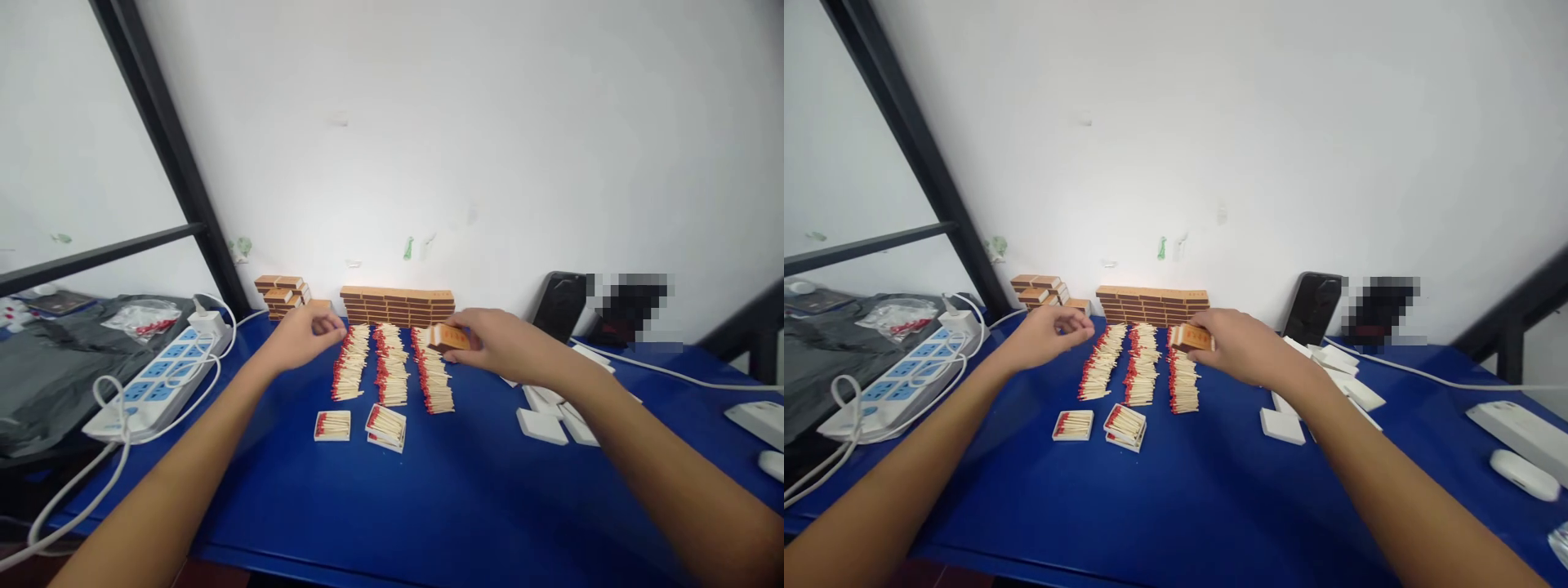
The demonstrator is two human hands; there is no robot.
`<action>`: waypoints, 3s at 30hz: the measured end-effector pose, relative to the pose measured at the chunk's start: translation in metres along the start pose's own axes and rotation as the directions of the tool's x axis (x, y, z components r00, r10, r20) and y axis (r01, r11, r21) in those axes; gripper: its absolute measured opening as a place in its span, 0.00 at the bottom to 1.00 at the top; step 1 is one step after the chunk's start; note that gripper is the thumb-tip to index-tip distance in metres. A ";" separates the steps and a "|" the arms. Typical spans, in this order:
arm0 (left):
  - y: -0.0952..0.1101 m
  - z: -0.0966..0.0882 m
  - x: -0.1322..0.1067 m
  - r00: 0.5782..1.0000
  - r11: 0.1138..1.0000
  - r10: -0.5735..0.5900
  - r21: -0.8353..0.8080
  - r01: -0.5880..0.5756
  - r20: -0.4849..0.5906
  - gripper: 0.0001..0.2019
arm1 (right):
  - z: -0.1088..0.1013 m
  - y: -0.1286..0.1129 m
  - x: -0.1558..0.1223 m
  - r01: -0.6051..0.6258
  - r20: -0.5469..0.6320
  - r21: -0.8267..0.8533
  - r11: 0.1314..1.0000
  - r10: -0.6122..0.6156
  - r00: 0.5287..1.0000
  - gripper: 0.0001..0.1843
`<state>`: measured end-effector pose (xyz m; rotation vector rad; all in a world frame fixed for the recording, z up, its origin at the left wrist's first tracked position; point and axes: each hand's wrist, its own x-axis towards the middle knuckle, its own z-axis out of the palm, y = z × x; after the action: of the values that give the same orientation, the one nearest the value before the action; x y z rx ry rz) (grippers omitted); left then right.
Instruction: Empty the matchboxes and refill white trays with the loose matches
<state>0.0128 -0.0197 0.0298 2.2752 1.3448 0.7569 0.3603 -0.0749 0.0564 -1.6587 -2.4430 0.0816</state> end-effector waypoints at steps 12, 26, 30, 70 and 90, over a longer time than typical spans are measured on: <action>-0.030 0.036 0.079 0.886 0.947 -0.199 0.149 0.284 -0.418 0.22 | 0.007 -0.102 0.181 0.024 -0.095 -0.175 0.984 -0.041 0.995 0.19; -0.026 0.055 0.069 0.917 0.965 -0.182 0.115 0.236 -0.355 0.16 | 0.026 -0.100 0.182 0.021 -0.252 -0.213 0.977 -0.076 0.965 0.19; -0.030 0.056 0.070 0.931 0.970 -0.173 0.108 0.218 -0.323 0.14 | 0.029 -0.096 0.186 0.034 -0.261 -0.208 0.978 -0.089 0.961 0.15; -0.021 0.067 0.081 0.935 0.942 -0.248 -0.287 0.172 -0.254 0.21 | 0.095 0.031 0.060 -0.154 -0.346 0.671 0.726 0.489 0.801 0.42; -0.011 0.062 0.072 0.897 0.978 -0.202 -0.124 0.166 -0.393 0.15 | 0.102 0.025 0.059 -0.005 -0.629 0.531 0.847 0.397 0.669 0.44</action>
<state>0.0721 0.0458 -0.0066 1.9519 1.6418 1.2415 0.3429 -0.0047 -0.0397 -1.3597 -1.4623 0.0559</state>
